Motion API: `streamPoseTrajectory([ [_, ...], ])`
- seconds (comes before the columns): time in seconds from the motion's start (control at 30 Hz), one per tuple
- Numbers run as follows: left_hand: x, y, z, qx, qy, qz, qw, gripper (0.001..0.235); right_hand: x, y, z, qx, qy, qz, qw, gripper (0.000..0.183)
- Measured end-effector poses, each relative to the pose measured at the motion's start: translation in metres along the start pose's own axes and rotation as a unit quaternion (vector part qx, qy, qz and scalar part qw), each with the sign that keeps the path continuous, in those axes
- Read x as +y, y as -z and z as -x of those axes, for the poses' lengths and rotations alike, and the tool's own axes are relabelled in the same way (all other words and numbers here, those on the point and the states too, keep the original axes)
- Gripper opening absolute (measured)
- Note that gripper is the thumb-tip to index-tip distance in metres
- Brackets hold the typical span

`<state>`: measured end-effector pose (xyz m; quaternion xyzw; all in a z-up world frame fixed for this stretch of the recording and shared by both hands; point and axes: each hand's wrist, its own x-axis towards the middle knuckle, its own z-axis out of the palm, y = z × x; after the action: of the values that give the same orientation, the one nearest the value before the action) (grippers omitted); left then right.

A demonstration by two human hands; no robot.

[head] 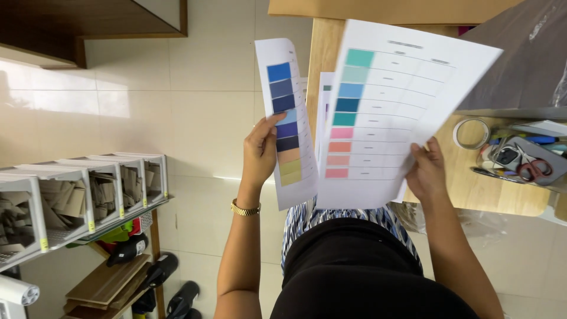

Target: Matching individual color swatches to a printed inventory chart and organizing multiple color-coded documents.

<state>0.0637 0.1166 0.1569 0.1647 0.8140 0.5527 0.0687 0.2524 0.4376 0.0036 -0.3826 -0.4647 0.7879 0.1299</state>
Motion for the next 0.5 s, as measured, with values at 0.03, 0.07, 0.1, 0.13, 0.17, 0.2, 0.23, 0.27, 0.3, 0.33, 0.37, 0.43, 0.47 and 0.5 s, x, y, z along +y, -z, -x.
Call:
streamPoseTrajectory([
  [0.03,0.0,0.001,0.002,-0.014,0.014,0.024,1.0,0.034,0.014,-0.004,-0.006,-0.024,-0.018,-0.008,1.0,0.027],
  [0.07,-0.001,0.001,0.003,-0.028,0.028,0.049,0.998,0.032,0.027,-0.007,-0.012,-0.047,-0.035,-0.017,0.998,0.028],
  [0.1,-0.007,0.003,0.007,-0.031,0.027,0.047,0.998,0.032,0.029,-0.022,-0.003,-0.045,-0.035,-0.02,0.998,0.028],
  [0.13,-0.013,0.004,0.012,-0.036,0.032,0.072,0.996,0.035,0.03,-0.036,0.007,-0.064,-0.055,-0.015,0.996,0.03],
  [0.17,-0.019,0.006,0.016,-0.042,0.036,0.097,0.994,0.049,0.031,-0.049,0.016,-0.083,-0.074,-0.011,0.994,0.032],
  [0.2,-0.012,0.01,0.02,-0.048,0.037,0.098,0.993,0.049,0.027,-0.067,0.026,-0.077,-0.074,-0.013,0.994,0.032],
  [0.23,-0.006,0.015,0.024,-0.02,0.034,0.041,0.998,0.045,0.023,-0.085,0.035,-0.099,-0.091,-0.014,0.991,0.032],
  [0.27,0.0,0.016,0.026,0.008,0.028,-0.014,0.999,0.043,0.018,-0.101,0.041,-0.121,-0.105,-0.014,0.987,0.032],
  [0.3,0.001,0.02,0.029,0.002,0.028,-0.011,1.0,0.043,0.031,-0.101,0.035,-0.114,-0.104,-0.014,0.988,0.032],
  [0.33,0.004,0.025,0.037,0.027,0.074,-0.029,0.996,0.041,0.045,-0.101,0.031,-0.143,-0.121,-0.012,0.982,0.033],
  [0.37,0.007,0.031,0.044,0.051,0.12,-0.048,0.99,0.04,0.059,-0.102,0.028,-0.171,-0.139,-0.009,0.975,0.034],
  [0.43,0.009,0.041,0.055,0.07,0.144,-0.07,0.985,0.04,0.056,-0.08,0.015,-0.143,-0.097,0.039,0.984,0.036],
  [0.47,0.011,0.047,0.062,0.093,0.167,-0.091,0.977,0.039,0.054,-0.07,0.008,-0.117,-0.054,0.089,0.988,0.038],
  [0.5,0.001,0.052,0.069,0.095,0.17,-0.092,0.977,0.039,0.097,-0.019,-0.014,-0.118,-0.056,0.09,0.987,0.038],
])
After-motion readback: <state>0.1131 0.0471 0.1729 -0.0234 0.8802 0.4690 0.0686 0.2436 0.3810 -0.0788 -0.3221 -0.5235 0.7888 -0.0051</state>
